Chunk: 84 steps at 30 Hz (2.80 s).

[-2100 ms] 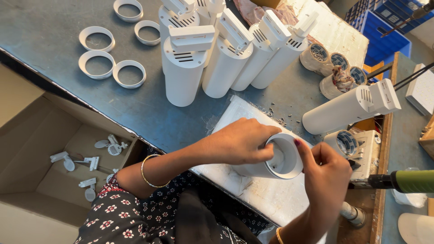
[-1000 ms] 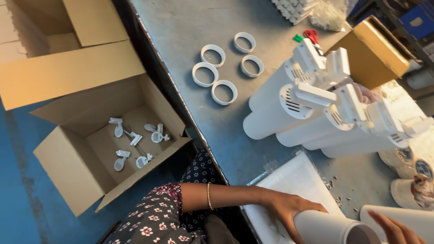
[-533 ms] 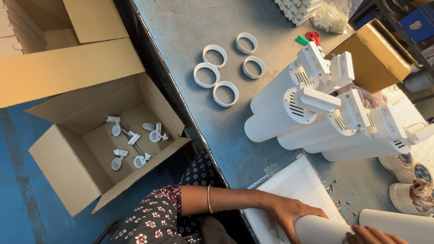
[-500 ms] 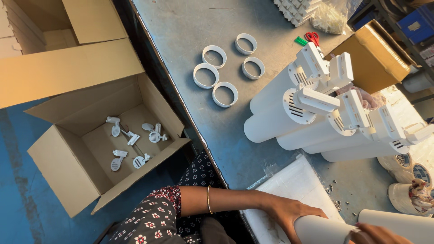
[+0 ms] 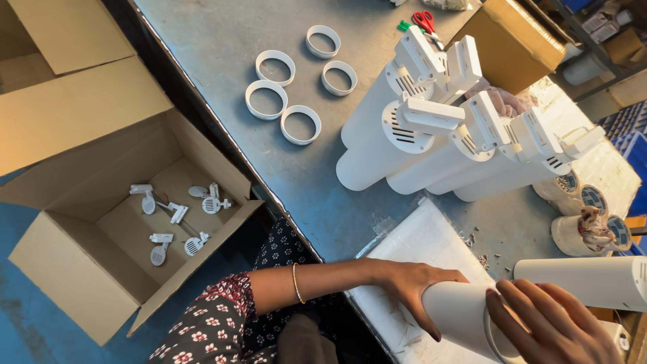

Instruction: The person assembles white cylindrical plastic housings by securing a vented top piece with a screwdriver, inserting a circular ring into the base, and placing the finished units into a blue crate. The process is repeated for multiple units.

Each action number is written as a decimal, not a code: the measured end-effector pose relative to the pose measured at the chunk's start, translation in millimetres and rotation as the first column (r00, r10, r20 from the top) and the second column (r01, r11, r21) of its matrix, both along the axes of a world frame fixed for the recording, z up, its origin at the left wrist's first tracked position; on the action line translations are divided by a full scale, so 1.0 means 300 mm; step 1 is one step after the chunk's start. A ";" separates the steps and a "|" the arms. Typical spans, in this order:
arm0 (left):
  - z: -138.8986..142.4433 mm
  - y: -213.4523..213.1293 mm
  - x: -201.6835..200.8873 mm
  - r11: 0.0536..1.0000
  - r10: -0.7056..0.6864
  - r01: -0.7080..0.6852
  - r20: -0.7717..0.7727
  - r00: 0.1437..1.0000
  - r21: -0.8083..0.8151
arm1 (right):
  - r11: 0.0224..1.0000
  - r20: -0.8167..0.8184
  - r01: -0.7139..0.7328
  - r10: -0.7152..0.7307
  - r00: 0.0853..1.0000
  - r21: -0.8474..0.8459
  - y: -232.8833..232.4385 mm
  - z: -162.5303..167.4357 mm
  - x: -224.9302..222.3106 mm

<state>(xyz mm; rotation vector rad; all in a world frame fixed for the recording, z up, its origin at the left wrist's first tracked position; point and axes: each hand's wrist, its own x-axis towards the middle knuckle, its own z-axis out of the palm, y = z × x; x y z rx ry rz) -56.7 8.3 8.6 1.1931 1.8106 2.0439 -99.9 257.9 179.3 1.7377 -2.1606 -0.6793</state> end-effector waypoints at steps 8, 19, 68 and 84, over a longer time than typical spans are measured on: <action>0.016 0.007 0.009 0.997 -0.018 0.018 -0.004 1.000 0.080 | 0.740 0.092 0.668 -0.672 0.735 0.072 0.005 0.077 -0.024; 0.041 -0.020 0.025 1.000 -0.023 0.024 0.064 0.998 -0.017 | 0.909 0.084 0.390 -0.382 0.921 -0.145 -0.130 0.123 0.130; 0.238 -0.426 0.474 0.981 0.181 -0.175 0.073 0.981 -0.080 | 0.490 0.999 0.872 0.035 0.003 -0.020 -0.171 0.060 0.683; 0.138 -0.409 0.570 0.783 -0.440 -0.146 0.704 0.557 0.605 | 0.287 0.577 0.573 -0.079 0.813 -0.768 -0.361 -0.063 0.577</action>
